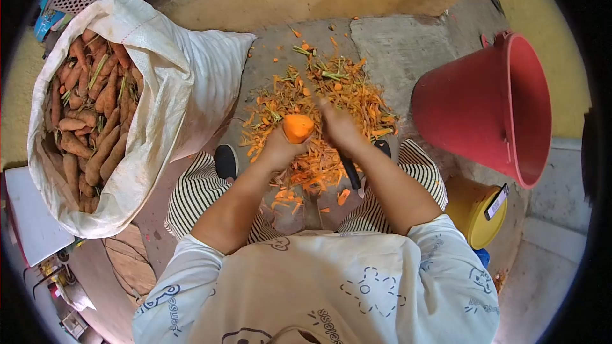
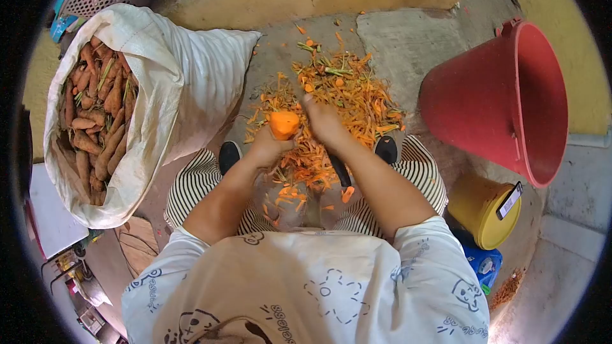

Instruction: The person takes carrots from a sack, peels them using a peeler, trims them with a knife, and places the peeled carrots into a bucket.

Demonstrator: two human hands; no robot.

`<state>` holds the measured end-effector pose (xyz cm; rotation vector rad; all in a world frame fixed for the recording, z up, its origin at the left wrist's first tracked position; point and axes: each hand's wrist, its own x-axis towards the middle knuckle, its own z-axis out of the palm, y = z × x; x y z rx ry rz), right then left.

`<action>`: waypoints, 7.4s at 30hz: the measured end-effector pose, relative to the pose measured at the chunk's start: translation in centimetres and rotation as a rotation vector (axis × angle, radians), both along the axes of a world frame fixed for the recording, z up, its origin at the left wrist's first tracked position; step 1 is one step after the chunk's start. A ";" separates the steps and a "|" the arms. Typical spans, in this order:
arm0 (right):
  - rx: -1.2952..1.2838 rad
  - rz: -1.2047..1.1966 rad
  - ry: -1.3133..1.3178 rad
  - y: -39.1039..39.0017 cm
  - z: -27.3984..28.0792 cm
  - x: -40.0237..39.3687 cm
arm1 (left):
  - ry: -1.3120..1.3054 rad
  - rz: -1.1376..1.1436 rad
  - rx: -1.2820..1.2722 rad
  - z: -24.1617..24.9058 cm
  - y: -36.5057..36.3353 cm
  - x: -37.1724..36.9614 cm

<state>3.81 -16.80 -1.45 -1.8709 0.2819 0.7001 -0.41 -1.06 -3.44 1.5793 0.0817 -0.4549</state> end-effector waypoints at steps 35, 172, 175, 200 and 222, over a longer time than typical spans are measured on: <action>-0.372 0.375 -0.479 -0.4 6.8 -2.2 | 0.219 -0.399 -0.299 3.0 1.4 0.2; -1.130 -0.130 -0.473 -11.6 11.4 -22.9 | -0.267 0.799 1.455 14.1 28.4 8.6; -1.132 -0.084 -0.522 -13.0 10.2 -22.4 | -0.522 0.740 1.562 17.1 26.2 7.1; 0.035 -0.158 -0.274 1.9 8.0 -9.4 | 0.084 0.132 -0.578 10.0 2.8 -0.7; 0.624 -0.172 -0.413 -0.2 14.6 -5.0 | 0.599 0.045 -0.806 7.9 4.0 1.3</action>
